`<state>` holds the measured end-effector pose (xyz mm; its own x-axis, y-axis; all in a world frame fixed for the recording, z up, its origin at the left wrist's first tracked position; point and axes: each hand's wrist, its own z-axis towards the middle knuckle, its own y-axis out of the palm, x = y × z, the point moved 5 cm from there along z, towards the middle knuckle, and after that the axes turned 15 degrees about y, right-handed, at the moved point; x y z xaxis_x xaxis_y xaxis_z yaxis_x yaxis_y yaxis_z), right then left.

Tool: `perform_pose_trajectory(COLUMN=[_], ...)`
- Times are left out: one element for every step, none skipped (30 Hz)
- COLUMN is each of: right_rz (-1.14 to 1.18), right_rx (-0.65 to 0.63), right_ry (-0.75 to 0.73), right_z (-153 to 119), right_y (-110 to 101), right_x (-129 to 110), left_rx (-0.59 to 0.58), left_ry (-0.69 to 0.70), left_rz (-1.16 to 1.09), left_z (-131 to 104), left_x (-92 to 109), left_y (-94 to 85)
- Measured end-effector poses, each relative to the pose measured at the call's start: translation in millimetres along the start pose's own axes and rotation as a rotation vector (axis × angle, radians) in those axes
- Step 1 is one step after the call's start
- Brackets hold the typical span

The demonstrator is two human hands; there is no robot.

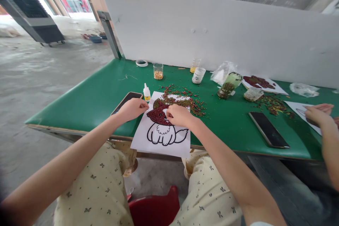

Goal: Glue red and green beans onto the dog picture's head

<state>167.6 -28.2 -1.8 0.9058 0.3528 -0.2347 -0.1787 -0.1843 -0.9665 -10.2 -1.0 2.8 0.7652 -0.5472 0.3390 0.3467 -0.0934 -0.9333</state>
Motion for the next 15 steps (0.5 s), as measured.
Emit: perform_pose_trajectory(right_rz=[0.0, 0.001, 0.004, 0.006, 0.009, 0.009, 0.007, 0.002, -0.005, -0.015, -0.025, -0.035, -0.043, -0.05, -0.057], right_rx=[-0.007, -0.014, -0.021, -0.026, -0.031, -0.035, -0.039, -0.042, -0.043, -0.043, -0.043, -0.041, -0.041, -0.04, -0.042], right_ry=[-0.003, -0.005, -0.007, -0.008, -0.008, -0.008, -0.007, -0.008, -0.009, -0.009, -0.012, -0.015, -0.02, -0.024, -0.025], right_z=[-0.1, 0.0, 0.0, 0.1, 0.1, 0.2, 0.2, 0.3, 0.4, 0.5, 0.7, 1.0, 1.2, 1.5, 1.7], right_y=[-0.1, -0.1, -0.1, 0.0, 0.2, 0.5, 1.1, 1.7, 2.5, 3.2, 4.1, 4.8, 5.5, 6.1, 6.7], right_x=[-0.3, -0.3, -0.2, 0.1, 0.4, 0.6, 0.7, 0.8, 0.7, 0.6, 0.4, 0.1, -0.4, -0.8, -1.1], left_rx=[0.005, 0.009, 0.015, 0.021, 0.027, 0.032, 0.033, 0.031, 0.026, 0.02, 0.014, 0.012, 0.013, 0.014, 0.014], left_ry=[-0.003, -0.004, -0.003, 0.002, 0.007, 0.012, 0.015, 0.017, 0.016, 0.014, 0.011, 0.008, 0.005, 0.01, 0.022], left_rz=[-0.002, -0.006, -0.011, -0.017, -0.022, -0.028, -0.032, -0.037, -0.04, -0.043, -0.045, -0.047, -0.05, -0.06, -0.079], left_z=[-0.2, -0.3, -0.4, -0.4, -0.4, -0.4, -0.4, -0.3, -0.3, -0.3, -0.3, -0.3, -0.4, -0.4, -0.4], left_x=[-1.1, -2.0, -2.8, -3.4, -3.9, -4.3, -4.6, -4.9, -5.2, -5.5, -5.7, -6.0, -6.4, -6.6, -6.5], left_y=[-0.3, -0.2, -0.1, 0.2, 0.6, 1.0, 1.4, 1.9, 2.3, 2.5, 2.6, 2.6, 2.3, 2.2, 2.3])
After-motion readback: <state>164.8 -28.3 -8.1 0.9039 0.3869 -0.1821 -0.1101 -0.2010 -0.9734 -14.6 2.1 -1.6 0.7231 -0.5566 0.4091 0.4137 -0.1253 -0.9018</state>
